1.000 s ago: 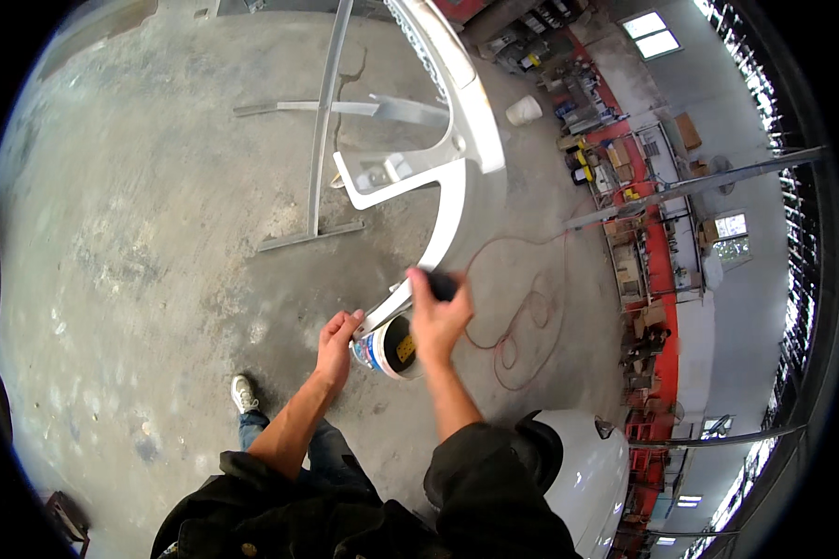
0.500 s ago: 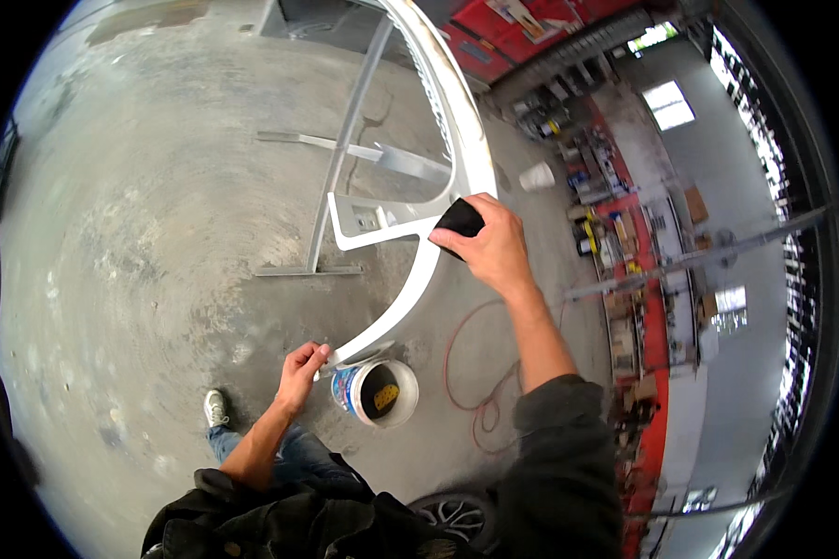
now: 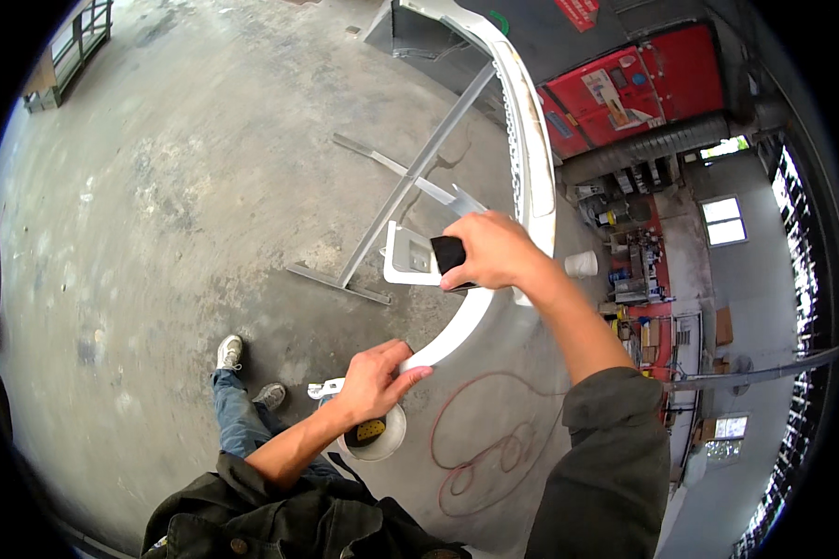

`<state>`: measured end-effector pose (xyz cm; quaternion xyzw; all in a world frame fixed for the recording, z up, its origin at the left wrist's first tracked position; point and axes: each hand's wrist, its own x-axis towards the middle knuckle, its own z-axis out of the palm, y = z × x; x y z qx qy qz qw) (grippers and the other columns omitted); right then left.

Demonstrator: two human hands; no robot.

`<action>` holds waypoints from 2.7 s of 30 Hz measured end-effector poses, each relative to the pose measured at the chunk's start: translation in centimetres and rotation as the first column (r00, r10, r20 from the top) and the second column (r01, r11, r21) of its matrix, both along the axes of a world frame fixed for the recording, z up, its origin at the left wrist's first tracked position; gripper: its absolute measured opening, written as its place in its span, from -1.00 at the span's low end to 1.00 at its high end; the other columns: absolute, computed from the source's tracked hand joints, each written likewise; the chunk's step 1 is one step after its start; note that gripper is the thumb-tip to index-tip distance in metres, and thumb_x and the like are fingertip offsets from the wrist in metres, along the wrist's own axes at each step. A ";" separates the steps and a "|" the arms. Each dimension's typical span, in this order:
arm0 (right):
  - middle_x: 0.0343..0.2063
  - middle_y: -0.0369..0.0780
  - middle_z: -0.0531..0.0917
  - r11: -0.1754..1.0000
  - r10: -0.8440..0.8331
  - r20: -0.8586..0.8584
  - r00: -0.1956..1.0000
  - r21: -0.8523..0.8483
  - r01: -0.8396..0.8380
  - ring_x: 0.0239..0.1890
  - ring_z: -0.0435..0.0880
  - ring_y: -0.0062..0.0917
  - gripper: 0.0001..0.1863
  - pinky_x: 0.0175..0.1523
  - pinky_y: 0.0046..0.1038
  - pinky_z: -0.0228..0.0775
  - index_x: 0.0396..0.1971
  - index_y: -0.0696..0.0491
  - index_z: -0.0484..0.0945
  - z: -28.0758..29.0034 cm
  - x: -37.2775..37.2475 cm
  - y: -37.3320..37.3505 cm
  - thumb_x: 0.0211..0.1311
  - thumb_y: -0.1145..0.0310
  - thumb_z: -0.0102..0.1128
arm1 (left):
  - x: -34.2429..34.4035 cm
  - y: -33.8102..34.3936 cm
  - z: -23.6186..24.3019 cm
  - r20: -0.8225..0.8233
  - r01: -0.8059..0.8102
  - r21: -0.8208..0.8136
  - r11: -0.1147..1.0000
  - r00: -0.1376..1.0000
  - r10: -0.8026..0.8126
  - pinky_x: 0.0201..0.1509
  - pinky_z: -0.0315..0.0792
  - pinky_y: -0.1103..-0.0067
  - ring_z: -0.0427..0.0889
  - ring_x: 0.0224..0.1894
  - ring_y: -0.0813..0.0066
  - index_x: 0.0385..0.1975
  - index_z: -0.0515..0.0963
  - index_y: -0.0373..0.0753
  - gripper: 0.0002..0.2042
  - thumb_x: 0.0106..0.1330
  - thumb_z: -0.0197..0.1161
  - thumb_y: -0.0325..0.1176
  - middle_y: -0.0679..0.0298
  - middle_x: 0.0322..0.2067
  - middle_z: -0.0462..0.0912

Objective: The person sands a white car bumper with a sanding block, repeatedly dipping the block into a bucket of water. The person works on the main face and edges of the bumper, which is mounted on a stand in a garage.

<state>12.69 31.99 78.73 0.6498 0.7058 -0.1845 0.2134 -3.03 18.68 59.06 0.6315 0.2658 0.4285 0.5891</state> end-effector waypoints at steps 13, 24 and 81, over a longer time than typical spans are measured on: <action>-0.53 -0.07 0.69 0.990 -0.099 0.083 0.992 0.108 0.090 -0.38 0.69 -0.12 -0.53 -0.27 -0.18 0.47 -0.44 0.11 0.65 -8.0 -4.2 3.9 -0.20 0.04 0.58 | -0.7 1.1 -0.2 0.050 0.039 0.012 0.999 0.998 -0.040 -0.47 0.37 0.29 0.55 -0.50 0.05 -0.45 0.51 -0.28 -0.69 0.25 0.37 -0.14 0.14 -0.52 0.49; -0.49 -0.06 0.70 0.989 -0.150 0.034 0.988 0.017 0.150 -0.36 0.70 -0.13 -0.52 -0.23 -0.17 0.49 -0.34 0.08 0.67 -7.6 -4.4 3.9 -0.19 0.05 0.58 | -1.3 2.0 -0.2 0.068 0.109 -0.018 0.994 0.992 -0.108 -0.46 0.37 0.27 0.54 -0.48 0.03 -0.48 0.47 -0.28 -0.66 0.26 0.36 -0.13 0.15 -0.54 0.48; -0.50 -0.04 0.67 0.984 -0.109 0.066 0.992 -0.136 0.117 -0.32 0.66 -0.05 -0.51 -0.21 -0.20 0.46 -0.35 0.09 0.65 -0.2 -0.2 0.4 -0.15 0.01 0.52 | -0.2 1.3 -0.5 0.062 0.167 -0.058 0.984 0.985 -0.163 -0.51 0.37 0.29 0.56 -0.52 0.07 -0.53 0.47 -0.26 -0.67 0.23 0.38 -0.15 0.18 -0.57 0.51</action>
